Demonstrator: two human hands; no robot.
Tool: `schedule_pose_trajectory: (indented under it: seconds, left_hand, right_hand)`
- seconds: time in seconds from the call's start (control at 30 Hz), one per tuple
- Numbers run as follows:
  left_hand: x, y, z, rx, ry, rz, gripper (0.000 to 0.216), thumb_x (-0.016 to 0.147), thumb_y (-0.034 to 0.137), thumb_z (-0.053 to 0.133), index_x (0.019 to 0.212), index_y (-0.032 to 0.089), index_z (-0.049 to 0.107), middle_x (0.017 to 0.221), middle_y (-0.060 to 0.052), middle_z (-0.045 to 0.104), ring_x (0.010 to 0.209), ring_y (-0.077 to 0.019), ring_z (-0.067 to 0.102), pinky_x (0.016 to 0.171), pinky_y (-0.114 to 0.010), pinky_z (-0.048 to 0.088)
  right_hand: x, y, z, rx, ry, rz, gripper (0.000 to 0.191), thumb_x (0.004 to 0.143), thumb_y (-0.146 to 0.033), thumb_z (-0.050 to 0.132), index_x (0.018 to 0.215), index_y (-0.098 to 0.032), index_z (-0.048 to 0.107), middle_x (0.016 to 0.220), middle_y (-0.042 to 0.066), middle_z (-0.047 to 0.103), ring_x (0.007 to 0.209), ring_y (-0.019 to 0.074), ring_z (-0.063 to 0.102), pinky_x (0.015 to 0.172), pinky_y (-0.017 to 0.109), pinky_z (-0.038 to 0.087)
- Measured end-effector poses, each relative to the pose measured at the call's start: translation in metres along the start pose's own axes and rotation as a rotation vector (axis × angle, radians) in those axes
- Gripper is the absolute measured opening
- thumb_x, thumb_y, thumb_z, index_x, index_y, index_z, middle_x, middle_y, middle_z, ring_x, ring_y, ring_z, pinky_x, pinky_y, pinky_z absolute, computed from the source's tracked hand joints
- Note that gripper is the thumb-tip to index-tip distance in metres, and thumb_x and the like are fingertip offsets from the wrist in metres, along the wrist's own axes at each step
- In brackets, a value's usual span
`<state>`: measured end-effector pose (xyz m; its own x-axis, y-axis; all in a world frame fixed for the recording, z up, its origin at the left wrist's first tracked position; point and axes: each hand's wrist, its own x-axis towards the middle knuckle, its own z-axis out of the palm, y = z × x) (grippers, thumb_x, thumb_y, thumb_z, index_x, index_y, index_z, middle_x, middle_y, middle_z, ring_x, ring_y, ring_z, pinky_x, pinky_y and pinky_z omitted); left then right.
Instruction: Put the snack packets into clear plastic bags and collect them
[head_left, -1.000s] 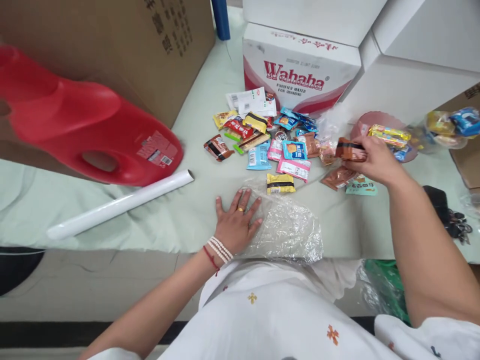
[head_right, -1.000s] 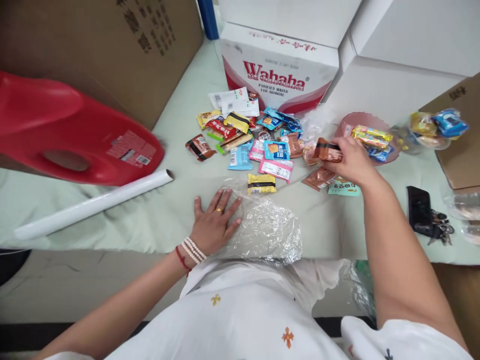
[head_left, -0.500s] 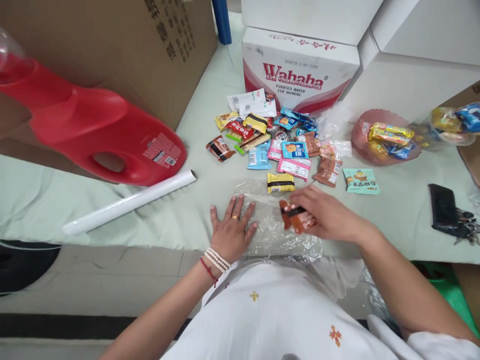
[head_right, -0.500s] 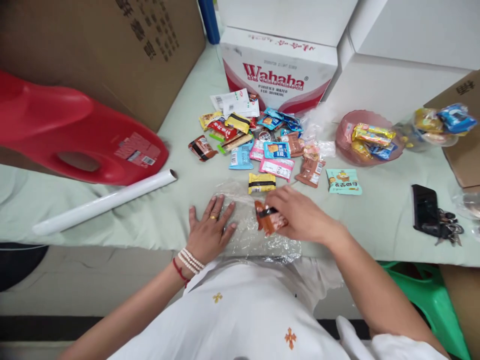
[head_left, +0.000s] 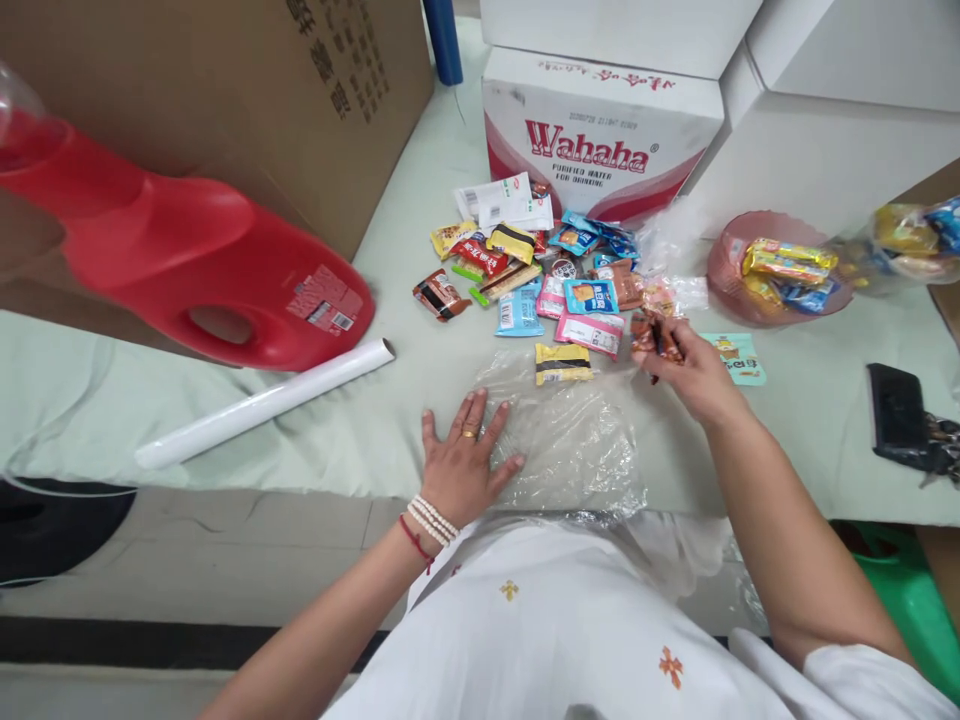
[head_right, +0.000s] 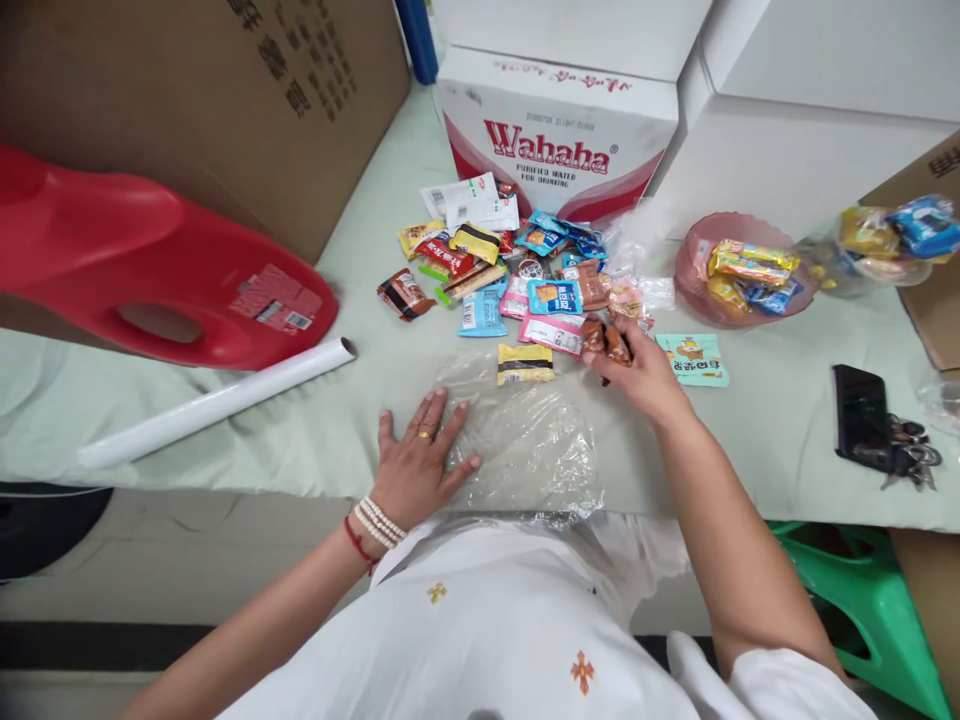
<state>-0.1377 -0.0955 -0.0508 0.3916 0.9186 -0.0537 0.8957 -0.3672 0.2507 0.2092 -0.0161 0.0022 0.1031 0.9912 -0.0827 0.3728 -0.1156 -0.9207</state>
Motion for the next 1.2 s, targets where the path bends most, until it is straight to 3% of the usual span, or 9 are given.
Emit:
schedule_pose_trajectory:
  seconds: [0.1, 0.3, 0.53, 0.6, 0.77, 0.83, 1.0, 1.1, 1.2]
  left_hand:
    - [-0.003, -0.003, 0.0, -0.014, 0.014, -0.006, 0.062, 0.102, 0.051, 0.045, 0.16, 0.029, 0.042, 0.172, -0.015, 0.026, 0.156, -0.0357, 0.034, 0.124, -0.074, 0.003]
    - [-0.002, -0.003, 0.001, -0.007, 0.019, -0.041, 0.06, 0.103, 0.048, 0.044, 0.16, 0.029, 0.042, 0.172, -0.015, 0.027, 0.158, -0.0377, 0.03, 0.121, -0.078, 0.005]
    - [0.0, -0.005, 0.0, -0.033, 0.044, -0.089, 0.061, 0.103, 0.049, 0.041, 0.16, 0.028, 0.042, 0.172, -0.016, 0.027, 0.158, -0.0381, 0.029, 0.12, -0.079, 0.004]
    - [0.0, -0.005, 0.0, -0.034, 0.047, -0.089, 0.06, 0.104, 0.049, 0.041, 0.16, 0.029, 0.042, 0.172, -0.015, 0.027, 0.158, -0.0376, 0.029, 0.12, -0.078, 0.003]
    - [-0.004, -0.004, 0.001, -0.015, 0.029, -0.111, 0.061, 0.104, 0.05, 0.041, 0.161, 0.027, 0.041, 0.173, -0.016, 0.024, 0.158, -0.0376, 0.029, 0.121, -0.078, 0.003]
    - [-0.007, -0.005, 0.002, -0.014, 0.035, -0.105, 0.061, 0.104, 0.05, 0.04, 0.161, 0.027, 0.04, 0.173, -0.016, 0.023, 0.158, -0.0369, 0.029, 0.121, -0.077, 0.003]
    - [-0.023, -0.015, 0.001, -0.013, 0.167, -0.081, 0.062, 0.104, 0.048, 0.046, 0.161, 0.026, 0.04, 0.172, -0.017, 0.027, 0.158, -0.0395, 0.028, 0.122, -0.075, 0.007]
    - [-0.037, -0.026, -0.001, -0.033, 0.296, 0.013, 0.063, 0.102, 0.04, 0.054, 0.161, 0.026, 0.039, 0.167, -0.018, 0.039, 0.157, -0.0367, 0.034, 0.126, -0.067, 0.012]
    - [-0.049, -0.036, 0.0, -0.047, 0.318, 0.116, 0.06, 0.101, 0.031, 0.056, 0.159, 0.03, 0.04, 0.159, -0.015, 0.053, 0.15, -0.0318, 0.046, 0.128, -0.063, 0.009]
  right_hand:
    - [-0.021, -0.016, 0.002, 0.281, 0.052, 0.042, 0.048, 0.079, -0.051, 0.078, 0.118, -0.025, 0.069, 0.11, 0.008, 0.076, 0.095, 0.0278, 0.074, 0.079, 0.045, 0.062]
    - [-0.049, -0.017, 0.024, 0.421, -0.305, 0.178, 0.058, 0.072, -0.058, 0.084, 0.117, -0.025, 0.07, 0.112, 0.011, 0.077, 0.097, 0.032, 0.076, 0.084, 0.052, 0.063]
    - [-0.024, 0.02, -0.012, 0.372, 0.454, 0.145, 0.036, 0.072, -0.044, 0.081, 0.097, -0.025, 0.062, 0.099, 0.001, 0.07, 0.08, 0.0179, 0.069, 0.074, 0.035, 0.062]
    - [-0.032, 0.006, -0.014, 0.309, 0.512, 0.057, 0.037, 0.076, -0.042, 0.08, 0.103, -0.024, 0.063, 0.101, 0.002, 0.069, 0.081, 0.0175, 0.068, 0.075, 0.034, 0.06]
    - [-0.068, -0.044, 0.043, -0.283, -0.268, -0.337, 0.049, 0.079, -0.028, 0.077, 0.125, -0.022, 0.06, 0.127, 0.011, 0.066, 0.114, 0.0285, 0.061, 0.102, 0.048, 0.051]
    - [-0.073, -0.052, 0.075, -0.512, -0.435, -0.459, 0.049, 0.077, -0.021, 0.076, 0.123, -0.019, 0.062, 0.133, 0.015, 0.062, 0.125, 0.0334, 0.052, 0.107, 0.052, 0.046]
    - [-0.067, -0.043, 0.117, -0.833, -0.543, -0.387, 0.059, 0.081, -0.021, 0.077, 0.136, -0.015, 0.059, 0.145, 0.018, 0.055, 0.136, 0.0384, 0.041, 0.109, 0.056, 0.041]
    - [-0.065, -0.04, 0.107, -0.817, -0.575, -0.422, 0.073, 0.082, -0.025, 0.081, 0.148, -0.018, 0.052, 0.156, 0.016, 0.048, 0.143, 0.037, 0.035, 0.115, 0.055, 0.036]
    - [-0.065, -0.045, 0.093, -0.805, -0.56, -0.409, 0.059, 0.087, -0.026, 0.077, 0.143, -0.019, 0.058, 0.149, 0.015, 0.055, 0.141, 0.0351, 0.038, 0.114, 0.053, 0.037]
